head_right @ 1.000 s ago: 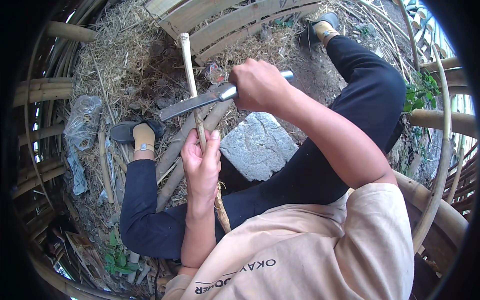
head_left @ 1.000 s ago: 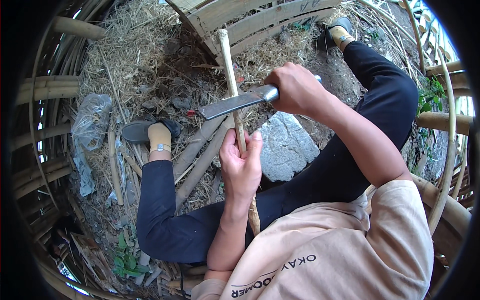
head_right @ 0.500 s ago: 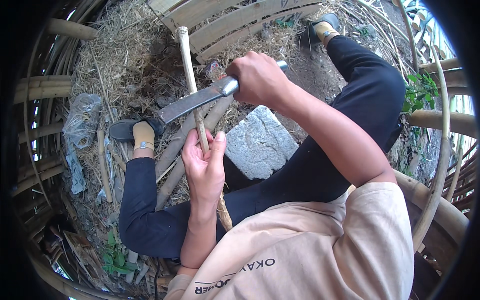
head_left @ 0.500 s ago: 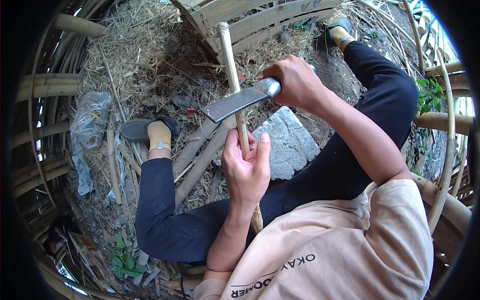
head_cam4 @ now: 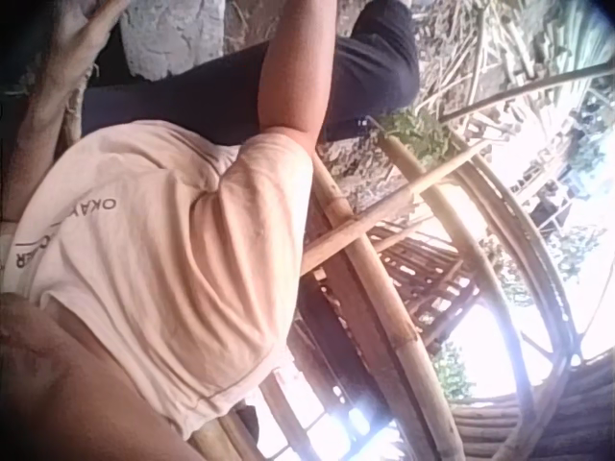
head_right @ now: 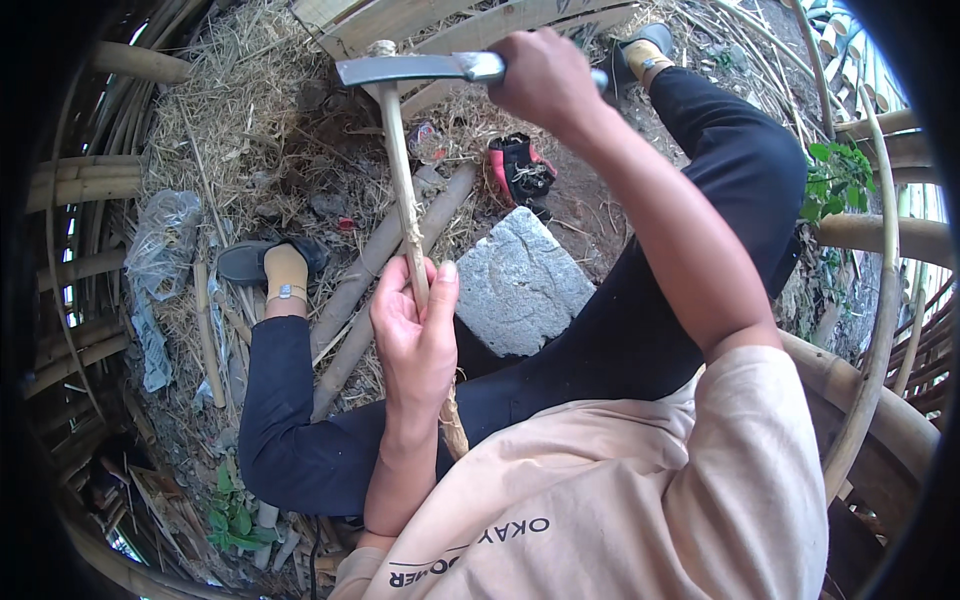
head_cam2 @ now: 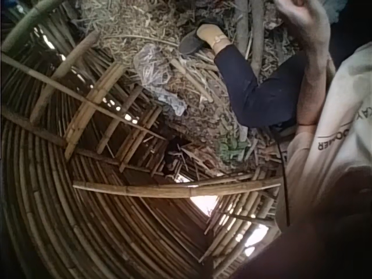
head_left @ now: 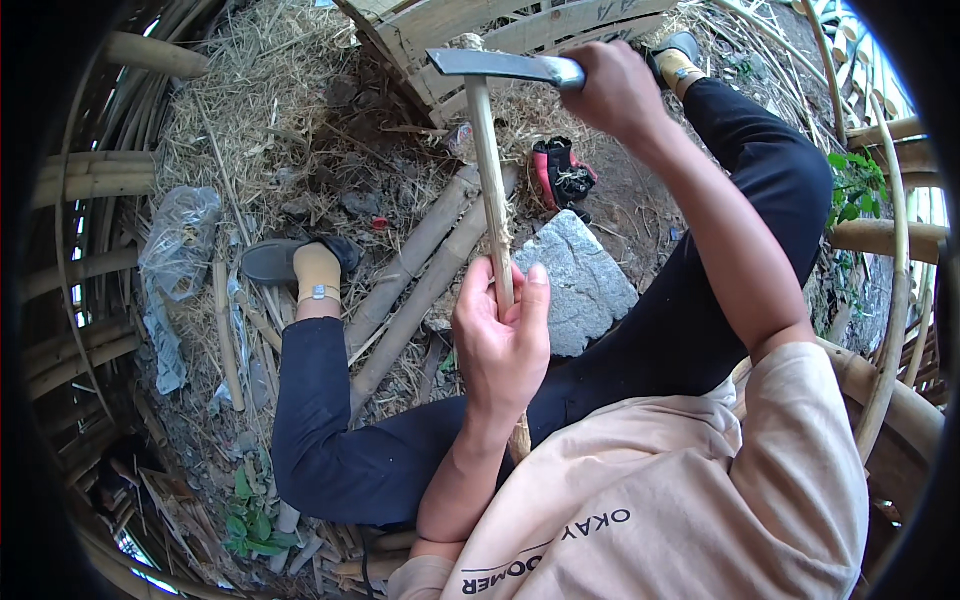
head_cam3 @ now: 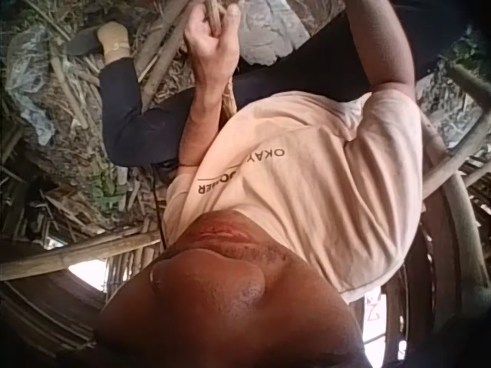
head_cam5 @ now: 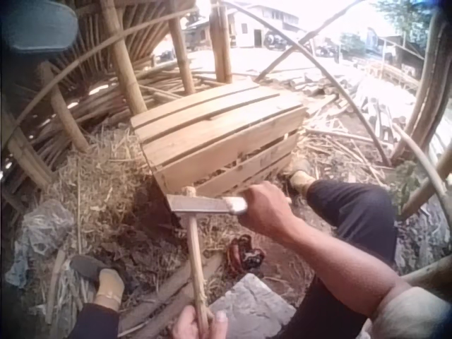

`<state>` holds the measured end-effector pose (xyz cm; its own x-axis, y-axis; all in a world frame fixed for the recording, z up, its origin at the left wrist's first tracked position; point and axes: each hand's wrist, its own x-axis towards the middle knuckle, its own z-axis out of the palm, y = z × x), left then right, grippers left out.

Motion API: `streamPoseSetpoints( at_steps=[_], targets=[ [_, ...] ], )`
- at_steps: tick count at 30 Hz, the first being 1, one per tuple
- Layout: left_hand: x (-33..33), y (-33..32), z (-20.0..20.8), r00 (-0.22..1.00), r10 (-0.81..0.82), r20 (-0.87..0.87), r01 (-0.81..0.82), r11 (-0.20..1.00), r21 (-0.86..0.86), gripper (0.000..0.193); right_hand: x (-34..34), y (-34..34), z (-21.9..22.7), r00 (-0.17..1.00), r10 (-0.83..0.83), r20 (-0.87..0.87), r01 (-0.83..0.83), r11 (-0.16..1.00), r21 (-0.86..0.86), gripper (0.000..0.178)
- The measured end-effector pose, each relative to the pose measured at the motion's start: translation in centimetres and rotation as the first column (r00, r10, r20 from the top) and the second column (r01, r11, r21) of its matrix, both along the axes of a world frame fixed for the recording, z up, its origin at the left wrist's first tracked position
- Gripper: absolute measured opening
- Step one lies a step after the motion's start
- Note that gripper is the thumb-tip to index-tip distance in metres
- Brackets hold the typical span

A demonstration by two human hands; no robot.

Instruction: The person whittles a thin wooden branch using a knife, scraping bark and material from the surface with downward strokes while holding the branch in their left hand.

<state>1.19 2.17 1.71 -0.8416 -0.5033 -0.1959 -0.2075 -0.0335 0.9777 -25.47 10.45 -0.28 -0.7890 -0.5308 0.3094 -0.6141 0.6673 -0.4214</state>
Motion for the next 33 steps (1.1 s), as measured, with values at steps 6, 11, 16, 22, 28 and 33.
streamPoseSetpoints(
  at_steps=[6,11,16,22,28,33],
  targets=[
    [-0.1,0.1,0.8,1.0,-0.008,-0.027,0.014,0.974,0.227,0.013,0.8,1.2,0.2,0.996,0.037,-0.078,-0.043,0.996,-0.079,0.026],
    [-0.2,-1.3,0.3,0.999,0.022,-0.031,-0.012,0.952,0.304,0.012,1.6,1.4,0.4,0.989,0.121,-0.08,-0.125,0.991,-0.047,0.025],
    [-0.4,-2.1,-0.1,0.998,0.063,-0.014,-0.057,0.955,0.292,0.012,3.3,0.9,1.1,0.979,0.198,-0.049,-0.2,0.979,-0.041,0.019],
    [-0.6,-2.3,0.2,0.996,0.09,-0.004,-0.084,0.944,0.319,0.013,4.3,0.8,1.3,0.946,0.321,0.03,-0.323,0.944,0.068,0.015],
    [-0.7,-2.4,0.8,0.996,0.092,-0.013,-0.079,0.916,0.394,0.015,5.3,0.3,0.5,0.914,0.396,0.094,-0.404,0.909,0.105,0.012],
    [0.1,-2.1,0.0,1.0,0.021,0.003,-0.021,0.978,0.208,0.016,6.1,-0.1,0.8,0.935,0.279,0.216,-0.306,0.947,0.102,0.016]
  ],
)
